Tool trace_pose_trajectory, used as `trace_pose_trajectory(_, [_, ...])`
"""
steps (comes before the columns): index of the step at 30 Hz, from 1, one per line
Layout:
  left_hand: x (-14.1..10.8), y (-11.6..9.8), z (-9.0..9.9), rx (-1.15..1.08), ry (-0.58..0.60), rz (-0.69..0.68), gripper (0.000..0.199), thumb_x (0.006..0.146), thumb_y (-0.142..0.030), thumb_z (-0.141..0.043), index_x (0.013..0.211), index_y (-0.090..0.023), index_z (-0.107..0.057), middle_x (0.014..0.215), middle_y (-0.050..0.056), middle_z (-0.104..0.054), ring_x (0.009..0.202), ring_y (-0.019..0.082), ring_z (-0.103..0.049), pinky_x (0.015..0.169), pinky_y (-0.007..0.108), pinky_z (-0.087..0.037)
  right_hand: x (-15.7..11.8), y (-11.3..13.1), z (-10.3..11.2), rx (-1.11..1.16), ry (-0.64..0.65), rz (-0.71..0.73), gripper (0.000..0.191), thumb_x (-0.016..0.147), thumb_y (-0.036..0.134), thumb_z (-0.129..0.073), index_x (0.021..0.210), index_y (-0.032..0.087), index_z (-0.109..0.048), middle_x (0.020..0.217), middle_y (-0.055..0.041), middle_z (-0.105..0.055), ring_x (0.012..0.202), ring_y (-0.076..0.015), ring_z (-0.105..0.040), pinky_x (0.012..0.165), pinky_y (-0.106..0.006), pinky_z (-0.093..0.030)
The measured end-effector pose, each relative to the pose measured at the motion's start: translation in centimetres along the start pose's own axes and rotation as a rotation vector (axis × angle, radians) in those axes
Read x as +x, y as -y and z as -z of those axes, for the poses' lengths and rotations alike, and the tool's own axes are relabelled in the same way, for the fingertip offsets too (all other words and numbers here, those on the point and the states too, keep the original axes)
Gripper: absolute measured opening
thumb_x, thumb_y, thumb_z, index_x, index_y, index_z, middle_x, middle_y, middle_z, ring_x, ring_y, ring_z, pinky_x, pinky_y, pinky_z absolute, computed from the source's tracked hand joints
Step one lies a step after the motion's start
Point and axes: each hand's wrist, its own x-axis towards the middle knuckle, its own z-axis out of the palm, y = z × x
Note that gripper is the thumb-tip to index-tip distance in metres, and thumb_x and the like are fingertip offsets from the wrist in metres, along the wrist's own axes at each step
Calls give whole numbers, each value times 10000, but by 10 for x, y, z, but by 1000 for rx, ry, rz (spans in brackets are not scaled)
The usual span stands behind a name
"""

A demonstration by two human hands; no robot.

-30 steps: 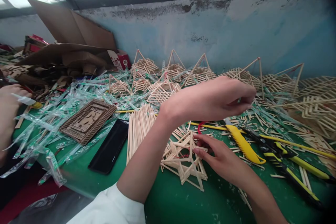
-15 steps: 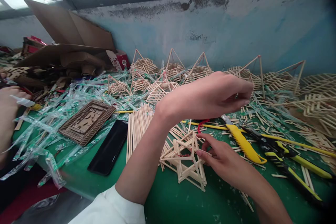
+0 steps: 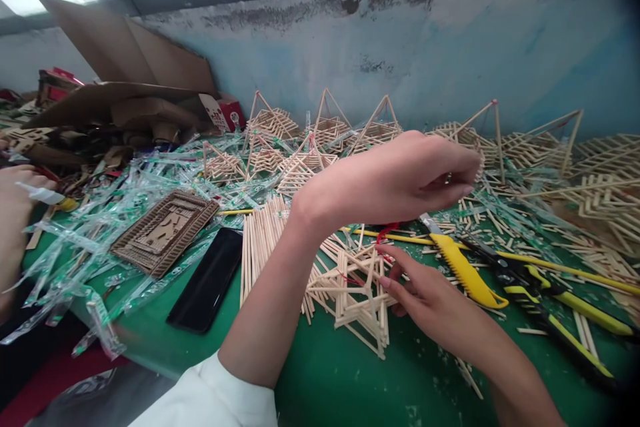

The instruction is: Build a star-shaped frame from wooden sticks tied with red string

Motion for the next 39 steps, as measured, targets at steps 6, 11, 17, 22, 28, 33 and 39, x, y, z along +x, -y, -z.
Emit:
trace_pose_trajectory(6, [0, 2, 0, -7, -8, -21, 297, 992, -130, -371, 939, -87, -660, 879, 51, -650, 781, 98, -555, 741, 255, -417, 0, 2, -1, 80, -26, -9, 481, 953, 586, -430, 1387, 381, -393, 1030, -25, -637, 885, -247, -672, 780, -371, -517])
trace_pose_trajectory(11, [0, 3, -1, -2, -11, -10, 291, 994, -158, -378, 944, -110, -661, 873, 48, -634, 792, 110, -594, 728, 251, -446, 1, 1, -11, 203, -8, 36, 312, 976, 425, -410, 1261, 297, -416, 925, -2, -640, 644, -174, -645, 626, -315, -505])
trace_pose_trajectory(17, [1, 2, 0, 6, 1, 33, 281, 988, -171, -390, 937, -140, -664, 896, 61, -657, 834, 147, -633, 713, 259, -472, 7, -5, -17, 124, 3, 85, 166, 969, 351, -418, 1106, 270, -463, 820, 1, -647, 687, -177, -611, 589, -281, -446])
trace_pose_trajectory(22, [2, 1, 0, 5, 7, 27, 268, 981, -152, -397, 914, -134, -656, 889, 58, -663, 825, 145, -627, 709, 259, -463, 11, -10, -15, 63, -8, 113, 93, 970, 315, -404, 963, 264, -481, 824, 9, -660, 716, -175, -601, 628, -299, -435])
trace_pose_trajectory(28, [2, 2, -1, -5, -3, -4, 249, 973, -135, -415, 903, -123, -654, 866, 50, -658, 799, 131, -613, 701, 252, -451, 10, -9, -11, -63, -56, 119, 144, 972, 369, -420, 1014, 273, -519, 854, 0, -659, 785, -196, -603, 682, -314, -439])
trace_pose_trajectory(33, [1, 3, -1, -10, -6, 31, 240, 976, -145, -426, 918, -136, -659, 878, 50, -662, 808, 137, -624, 702, 254, -454, 6, -3, -5, -190, -16, 169, 174, 960, 301, -433, 1085, 278, -552, 933, -19, -668, 870, -209, -615, 717, -303, -431])
trace_pose_trajectory(39, [1, 5, -2, -14, -21, -14, 242, 976, -133, -428, 894, -137, -655, 858, 33, -653, 783, 115, -609, 701, 244, -449, 13, -5, -7, -303, -81, 224, 184, 956, 236, -408, 1024, 268, -576, 991, -26, -686, 909, -222, -630, 755, -318, -431])
